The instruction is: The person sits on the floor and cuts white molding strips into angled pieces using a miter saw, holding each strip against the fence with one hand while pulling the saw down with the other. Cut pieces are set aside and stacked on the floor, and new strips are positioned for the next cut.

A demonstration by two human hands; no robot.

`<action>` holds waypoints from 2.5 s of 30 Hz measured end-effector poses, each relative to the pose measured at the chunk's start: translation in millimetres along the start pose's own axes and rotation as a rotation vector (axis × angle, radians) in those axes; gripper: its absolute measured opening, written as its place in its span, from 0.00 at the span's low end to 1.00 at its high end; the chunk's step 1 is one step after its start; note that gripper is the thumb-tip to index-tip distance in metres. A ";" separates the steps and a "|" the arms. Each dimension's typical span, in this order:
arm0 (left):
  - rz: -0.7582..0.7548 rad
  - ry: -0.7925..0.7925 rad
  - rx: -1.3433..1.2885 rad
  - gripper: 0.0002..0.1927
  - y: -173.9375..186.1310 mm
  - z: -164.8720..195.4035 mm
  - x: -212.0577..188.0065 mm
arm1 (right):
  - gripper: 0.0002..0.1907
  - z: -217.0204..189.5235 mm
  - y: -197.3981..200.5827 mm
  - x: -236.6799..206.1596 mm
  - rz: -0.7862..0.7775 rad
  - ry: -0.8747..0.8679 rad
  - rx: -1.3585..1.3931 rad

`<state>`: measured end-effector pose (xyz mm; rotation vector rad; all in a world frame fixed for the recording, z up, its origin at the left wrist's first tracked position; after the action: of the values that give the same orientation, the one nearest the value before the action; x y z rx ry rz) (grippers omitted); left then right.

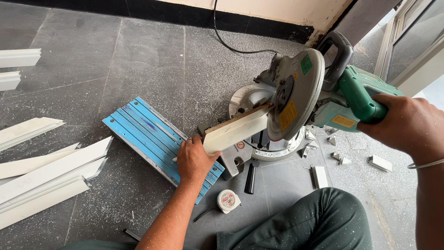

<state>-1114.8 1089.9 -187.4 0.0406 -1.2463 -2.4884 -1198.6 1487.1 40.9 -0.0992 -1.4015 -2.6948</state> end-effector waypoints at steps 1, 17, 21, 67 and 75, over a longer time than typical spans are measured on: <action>-0.006 0.001 -0.002 0.31 -0.4 -0.4 -0.2 | 0.35 0.7 1.7 0.5 0.027 0.001 0.014; 0.051 -0.023 -0.009 0.31 4.5 2.7 -0.5 | 0.36 -11.3 4.1 -15.9 0.094 -0.021 0.030; 0.032 -0.010 -0.008 0.31 1.9 3.2 -1.0 | 0.37 -12.1 -2.2 -18.5 0.094 -0.020 0.014; 0.022 -0.009 0.031 0.32 -3.8 5.5 -9.2 | 0.32 -30.0 -19.0 -46.7 0.075 -0.012 0.195; 0.090 -0.046 0.139 0.30 1.8 8.2 -12.2 | 0.31 -33.7 -9.7 -53.0 0.126 -0.013 0.212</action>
<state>-1104.2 1099.2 -182.6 -0.0371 -1.4061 -2.3360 -1147.5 1468.3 8.1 -0.1806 -1.6162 -2.4342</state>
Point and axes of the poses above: each hand's wrist, its own x-axis towards the middle knuckle, its own y-axis out of the back of the hand, z = x × y, the point moved 7 cm from there along x, towards the middle knuckle, and after that the axes turned 5 degrees about -x, right-handed, at the moved point
